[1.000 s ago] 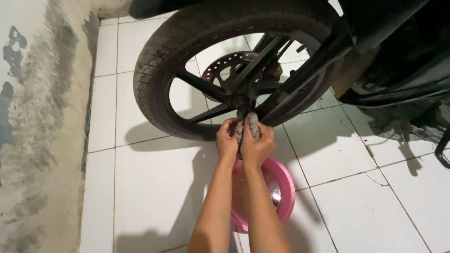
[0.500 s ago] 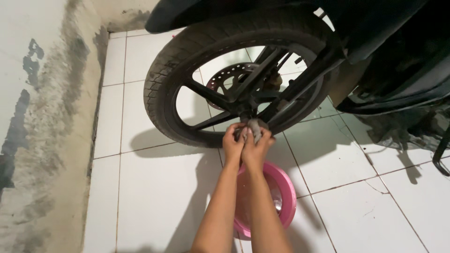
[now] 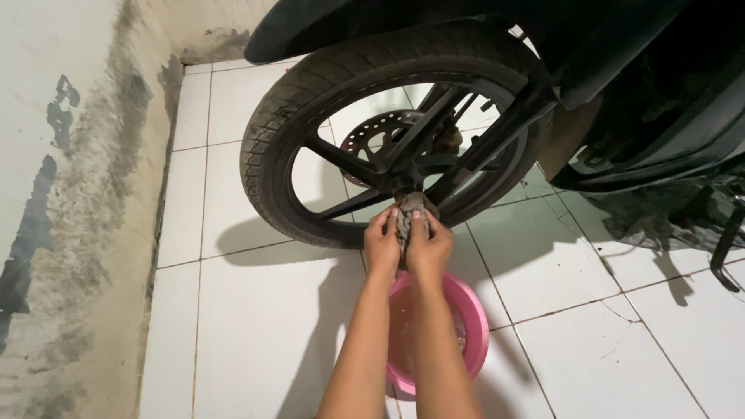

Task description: The person wipes the front fender and wheel of a motorcycle using a wet cloth. They repeatedly dip the cloth into a pink basin of water to rinse it and continue cleaning the tire and rim.

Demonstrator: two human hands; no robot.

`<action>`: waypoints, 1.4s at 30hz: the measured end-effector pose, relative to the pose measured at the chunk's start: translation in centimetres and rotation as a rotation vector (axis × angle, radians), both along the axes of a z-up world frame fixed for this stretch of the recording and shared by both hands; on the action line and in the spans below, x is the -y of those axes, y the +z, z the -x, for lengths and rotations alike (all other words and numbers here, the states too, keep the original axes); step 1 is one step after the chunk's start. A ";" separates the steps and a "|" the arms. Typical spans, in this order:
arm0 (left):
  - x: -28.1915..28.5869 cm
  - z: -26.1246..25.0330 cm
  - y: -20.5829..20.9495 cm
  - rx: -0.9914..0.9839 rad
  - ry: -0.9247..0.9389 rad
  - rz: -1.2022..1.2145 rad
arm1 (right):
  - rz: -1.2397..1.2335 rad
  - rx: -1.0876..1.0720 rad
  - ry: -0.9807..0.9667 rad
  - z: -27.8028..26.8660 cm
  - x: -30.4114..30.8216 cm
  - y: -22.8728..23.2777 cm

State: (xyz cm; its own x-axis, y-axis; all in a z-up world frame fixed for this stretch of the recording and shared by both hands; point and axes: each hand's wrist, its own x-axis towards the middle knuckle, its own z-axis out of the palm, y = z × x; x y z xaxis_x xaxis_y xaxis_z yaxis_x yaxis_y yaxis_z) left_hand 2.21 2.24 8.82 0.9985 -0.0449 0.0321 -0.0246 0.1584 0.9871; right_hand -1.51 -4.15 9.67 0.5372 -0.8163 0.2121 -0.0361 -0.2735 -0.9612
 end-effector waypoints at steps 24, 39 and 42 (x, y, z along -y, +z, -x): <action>-0.7 0.2 1.5 -0.340 -0.060 0.478 | 0.191 -0.019 -0.066 0.8 -0.4 4.3; 2.6 4.5 13.2 0.048 -0.114 0.262 | -0.073 0.077 0.207 3.2 3.1 5.5; 5.2 4.6 12.4 0.093 -0.258 0.378 | -0.759 0.202 0.560 6.0 5.4 7.9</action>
